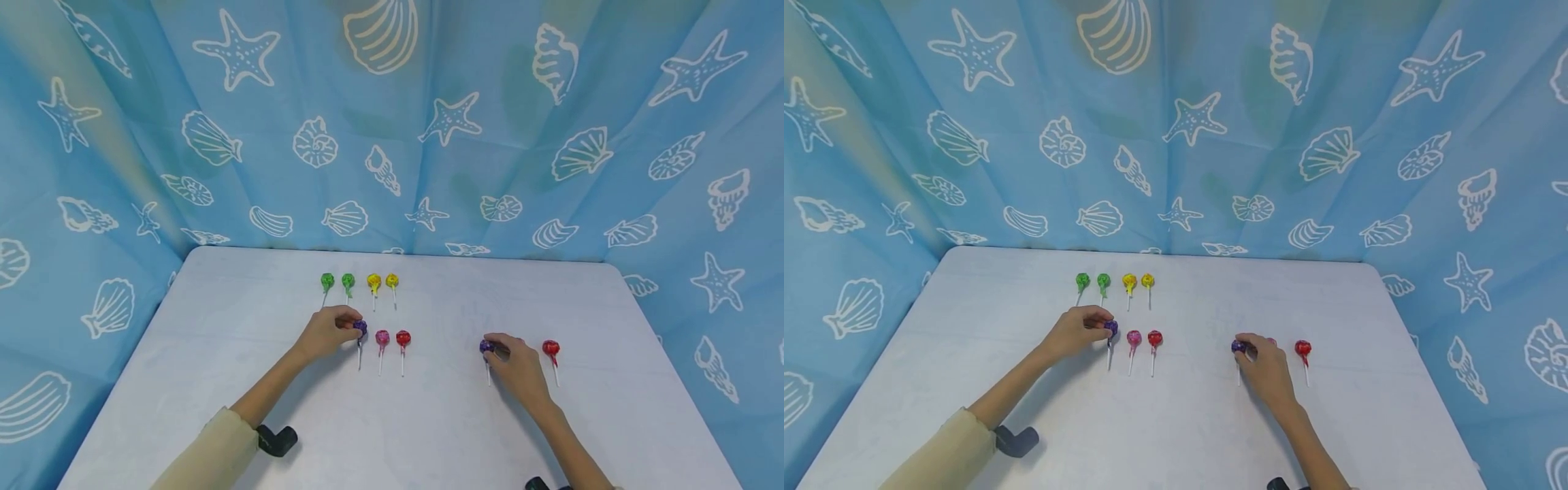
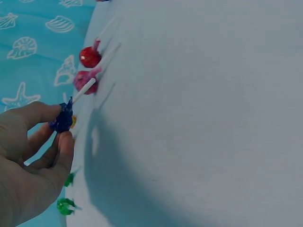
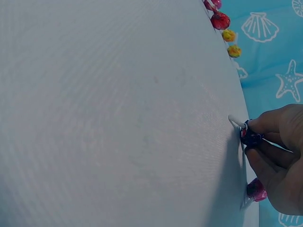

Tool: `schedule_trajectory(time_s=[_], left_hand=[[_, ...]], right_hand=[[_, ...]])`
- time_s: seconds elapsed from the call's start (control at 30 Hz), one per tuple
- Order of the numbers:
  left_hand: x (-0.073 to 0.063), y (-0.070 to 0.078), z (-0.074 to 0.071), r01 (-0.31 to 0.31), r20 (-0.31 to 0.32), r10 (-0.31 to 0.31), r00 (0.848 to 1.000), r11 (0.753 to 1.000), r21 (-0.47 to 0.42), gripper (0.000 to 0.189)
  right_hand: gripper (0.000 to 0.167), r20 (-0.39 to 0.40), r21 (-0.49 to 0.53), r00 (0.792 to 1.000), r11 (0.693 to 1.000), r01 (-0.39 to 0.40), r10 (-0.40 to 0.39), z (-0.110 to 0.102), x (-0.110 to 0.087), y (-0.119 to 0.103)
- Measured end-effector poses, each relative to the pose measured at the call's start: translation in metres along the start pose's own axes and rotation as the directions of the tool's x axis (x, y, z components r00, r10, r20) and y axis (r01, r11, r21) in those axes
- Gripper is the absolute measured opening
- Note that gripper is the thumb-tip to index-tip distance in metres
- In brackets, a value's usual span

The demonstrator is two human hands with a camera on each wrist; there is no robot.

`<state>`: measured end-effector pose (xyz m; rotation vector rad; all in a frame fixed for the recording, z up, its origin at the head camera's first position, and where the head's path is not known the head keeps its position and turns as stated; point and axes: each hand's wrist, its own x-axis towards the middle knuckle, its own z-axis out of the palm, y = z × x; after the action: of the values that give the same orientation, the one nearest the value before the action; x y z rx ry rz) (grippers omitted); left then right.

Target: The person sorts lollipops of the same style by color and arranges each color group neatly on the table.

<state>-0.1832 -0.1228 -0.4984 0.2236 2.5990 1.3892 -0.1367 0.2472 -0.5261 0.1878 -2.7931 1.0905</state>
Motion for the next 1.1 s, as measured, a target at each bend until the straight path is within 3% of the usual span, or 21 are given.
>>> schedule_trajectory(time_s=[0.2,0.53,0.9,1.1], left_hand=[[0.015,0.017,-0.001,-0.014,-0.033,0.013,0.999,0.999,-0.031,0.022],[0.044,0.052,0.012,-0.077,-0.038,0.073,0.997,0.99,-0.118,0.023],[0.076,0.068,0.04,-0.149,-0.036,0.146,0.989,0.983,-0.111,0.023],[0.088,0.072,0.05,-0.169,-0.036,0.167,0.985,0.984,-0.061,0.024]], right_hand=[[0.029,0.011,0.009,1.0,1.0,-0.018,0.018,-0.001,0.0,0.002],[0.029,-0.005,0.012,1.0,1.0,-0.007,0.007,0.0,-0.002,0.003],[0.03,-0.015,0.043,1.0,0.999,0.011,-0.01,0.002,-0.002,0.006],[0.03,-0.022,0.05,0.999,0.998,0.026,-0.025,0.002,-0.002,0.003]])
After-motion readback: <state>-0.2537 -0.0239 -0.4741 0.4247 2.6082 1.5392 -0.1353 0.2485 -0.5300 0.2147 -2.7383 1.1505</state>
